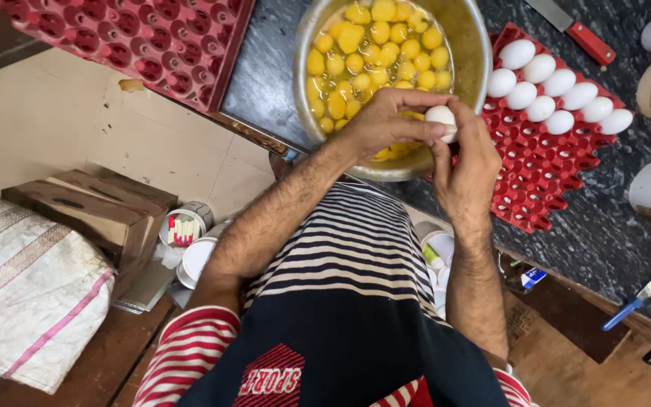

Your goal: The person cracks many eggs one by one by hand into a large metal bowl.

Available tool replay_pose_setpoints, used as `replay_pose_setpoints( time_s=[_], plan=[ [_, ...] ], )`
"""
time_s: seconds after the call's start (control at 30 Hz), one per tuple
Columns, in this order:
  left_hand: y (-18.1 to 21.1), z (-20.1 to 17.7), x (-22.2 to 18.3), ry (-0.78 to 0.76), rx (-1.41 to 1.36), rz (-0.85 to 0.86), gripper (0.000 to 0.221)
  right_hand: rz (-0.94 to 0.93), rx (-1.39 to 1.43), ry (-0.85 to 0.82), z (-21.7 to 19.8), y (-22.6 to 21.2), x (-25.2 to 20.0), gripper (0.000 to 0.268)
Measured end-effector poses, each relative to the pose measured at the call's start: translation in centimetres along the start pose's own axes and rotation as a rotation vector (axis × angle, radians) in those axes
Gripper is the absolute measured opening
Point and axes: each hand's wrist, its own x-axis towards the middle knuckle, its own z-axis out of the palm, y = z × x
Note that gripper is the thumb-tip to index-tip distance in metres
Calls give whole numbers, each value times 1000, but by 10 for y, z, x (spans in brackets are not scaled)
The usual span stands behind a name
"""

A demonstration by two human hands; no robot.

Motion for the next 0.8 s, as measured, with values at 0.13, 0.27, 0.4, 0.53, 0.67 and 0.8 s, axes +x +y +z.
replay_pose_setpoints(
  time_s=[0.13, 0.27, 0.4, 0.53, 0.67, 0.8],
  plan=[
    [5, 1, -4, 59, 33, 125, 57, -58, 13, 32, 3, -11, 12, 38],
    [3, 4, -7, 131, -58, 180, 57, -23, 56, 38, 4, -14, 21, 38],
    [5, -2, -4, 104, -38, 210, 56, -105, -23, 46, 5, -12, 24, 39],
    [-3, -4, 2, 63, -197, 261, 54, -72, 10, 36, 4, -10, 27, 38],
    [-4, -2, 3, 86, -358, 212, 55, -64, 79, 48, 9, -6, 28, 40],
    [9, -6, -4, 139, 6, 213, 54, -75, 21, 47, 13, -2, 26, 41]
  ],
)
